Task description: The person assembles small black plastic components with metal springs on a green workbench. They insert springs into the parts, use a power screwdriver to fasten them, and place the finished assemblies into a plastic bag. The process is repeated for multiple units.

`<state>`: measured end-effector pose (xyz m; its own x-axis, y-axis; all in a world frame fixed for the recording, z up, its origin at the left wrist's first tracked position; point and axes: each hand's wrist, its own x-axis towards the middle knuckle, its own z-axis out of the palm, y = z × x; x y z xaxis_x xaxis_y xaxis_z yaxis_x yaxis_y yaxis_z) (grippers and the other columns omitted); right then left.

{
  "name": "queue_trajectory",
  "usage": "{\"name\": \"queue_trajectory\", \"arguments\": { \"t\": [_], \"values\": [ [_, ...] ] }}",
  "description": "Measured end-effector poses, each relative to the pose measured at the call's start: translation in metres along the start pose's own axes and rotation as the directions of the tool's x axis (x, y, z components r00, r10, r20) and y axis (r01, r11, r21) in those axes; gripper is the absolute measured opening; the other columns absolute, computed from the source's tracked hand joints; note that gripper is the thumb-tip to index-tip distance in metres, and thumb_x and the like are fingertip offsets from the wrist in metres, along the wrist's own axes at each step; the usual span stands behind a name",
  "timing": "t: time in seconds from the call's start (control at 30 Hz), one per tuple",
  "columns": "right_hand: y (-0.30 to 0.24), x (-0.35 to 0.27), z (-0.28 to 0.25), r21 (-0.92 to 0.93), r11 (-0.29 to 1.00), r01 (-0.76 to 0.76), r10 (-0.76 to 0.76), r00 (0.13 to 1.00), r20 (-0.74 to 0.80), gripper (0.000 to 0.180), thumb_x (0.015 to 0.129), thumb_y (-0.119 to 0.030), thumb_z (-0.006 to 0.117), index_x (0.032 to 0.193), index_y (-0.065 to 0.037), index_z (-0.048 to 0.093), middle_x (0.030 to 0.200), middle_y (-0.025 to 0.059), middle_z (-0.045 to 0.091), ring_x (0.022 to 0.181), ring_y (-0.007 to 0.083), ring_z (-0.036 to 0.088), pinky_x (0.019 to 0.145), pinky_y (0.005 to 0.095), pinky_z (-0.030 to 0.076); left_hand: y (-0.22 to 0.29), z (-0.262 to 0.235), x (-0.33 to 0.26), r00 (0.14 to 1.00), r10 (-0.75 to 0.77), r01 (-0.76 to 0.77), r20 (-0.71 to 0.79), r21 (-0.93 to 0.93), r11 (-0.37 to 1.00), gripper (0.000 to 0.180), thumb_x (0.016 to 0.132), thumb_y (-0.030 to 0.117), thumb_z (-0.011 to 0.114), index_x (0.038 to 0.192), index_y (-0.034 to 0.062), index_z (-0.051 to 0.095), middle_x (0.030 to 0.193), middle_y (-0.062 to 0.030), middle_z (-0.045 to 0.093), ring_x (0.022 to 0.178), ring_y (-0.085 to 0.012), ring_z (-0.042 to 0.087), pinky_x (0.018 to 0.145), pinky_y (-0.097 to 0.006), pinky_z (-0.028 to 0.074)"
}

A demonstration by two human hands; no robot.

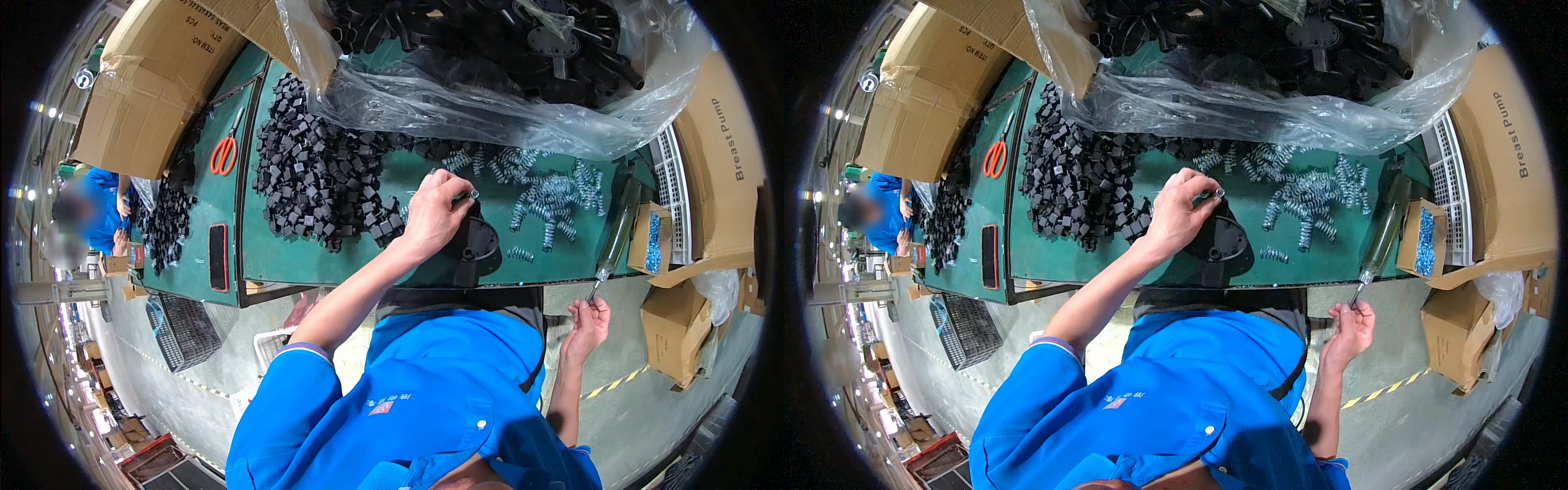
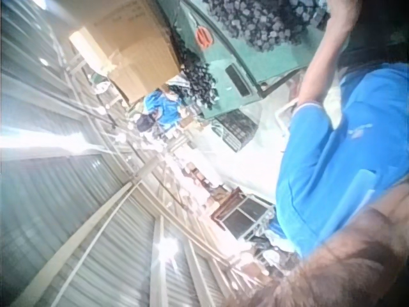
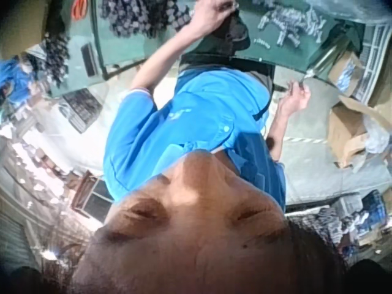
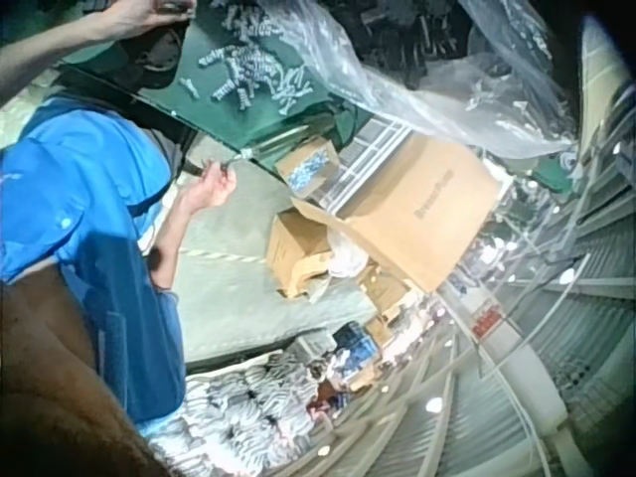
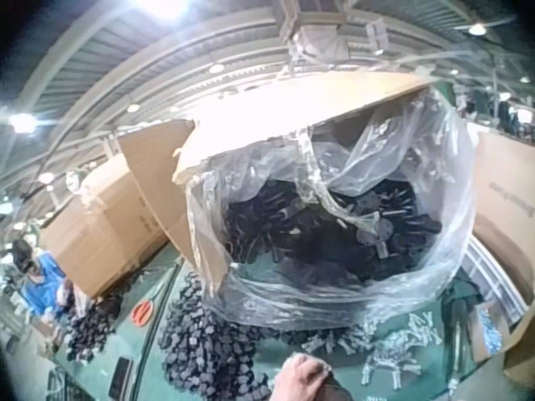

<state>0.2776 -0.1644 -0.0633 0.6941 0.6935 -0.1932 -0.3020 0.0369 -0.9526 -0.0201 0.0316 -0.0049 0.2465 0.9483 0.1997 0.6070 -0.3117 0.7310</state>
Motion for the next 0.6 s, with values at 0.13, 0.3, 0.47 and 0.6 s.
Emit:
{"name": "queue_trajectory", "arguments": {
  "t": [0.13,0.3,0.47,0.6],
  "values": [
    [-0.001,0.001,0.0,-0.096,0.992,0.085,-0.081,0.996,0.039,0.028,0.087,0.008,0.061,0.113,0.001,0.052,0.095,0.0091,0.061,0.08,0.0161,0.065,0.068,0.0282,0.058,-0.002,-0.034,-0.007,0.995,0.045,-0.031,-0.09,0.152,0.988,0.052,0.078,0.007,0.07,0.127,0.0041,0.055,0.102,-0.0156,0.06,0.097,-0.034,0.056,0.087,-0.043,0.047],
    [0.001,0.001,-0.005,-0.211,0.963,0.165,-0.158,0.986,0.049,0.036,0.086,0.011,0.061,0.119,0.003,0.05,0.101,0.0104,0.06,0.08,0.0154,0.065,0.06,0.0246,0.055,-0.064,-0.097,-0.005,1.0,0.018,-0.007,-0.01,0.633,0.774,0.033,0.073,-0.003,0.061,0.103,0.0073,0.071,0.101,-0.0121,0.061,0.096,-0.0324,0.058,0.083,-0.04,0.05],
    [-0.013,-0.002,0.004,-0.332,0.93,0.155,-0.153,0.988,0.034,0.042,0.086,0.01,0.06,0.126,0.003,0.046,0.117,0.0141,0.058,0.08,0.014,0.066,0.054,0.0212,0.05,-0.066,-0.11,-0.01,0.989,-0.004,-0.109,0.149,0.737,0.667,0.034,0.071,-0.005,0.058,0.102,0.0065,0.065,0.095,-0.0156,0.054,0.092,-0.0352,0.056,0.077,-0.045,0.05],
    [-0.014,0.0,0.012,-0.345,0.919,0.191,-0.162,0.981,0.111,0.039,0.088,0.009,0.058,0.125,0.004,0.046,0.113,0.0128,0.06,0.078,0.0129,0.066,0.055,0.0198,0.049,-0.081,-0.109,-0.008,0.992,-0.009,-0.097,0.129,0.79,0.605,0.028,0.073,0.001,0.066,0.101,0.0074,0.064,0.098,-0.0122,0.055,0.095,-0.0334,0.057,0.077,-0.043,0.051]
  ]
}}
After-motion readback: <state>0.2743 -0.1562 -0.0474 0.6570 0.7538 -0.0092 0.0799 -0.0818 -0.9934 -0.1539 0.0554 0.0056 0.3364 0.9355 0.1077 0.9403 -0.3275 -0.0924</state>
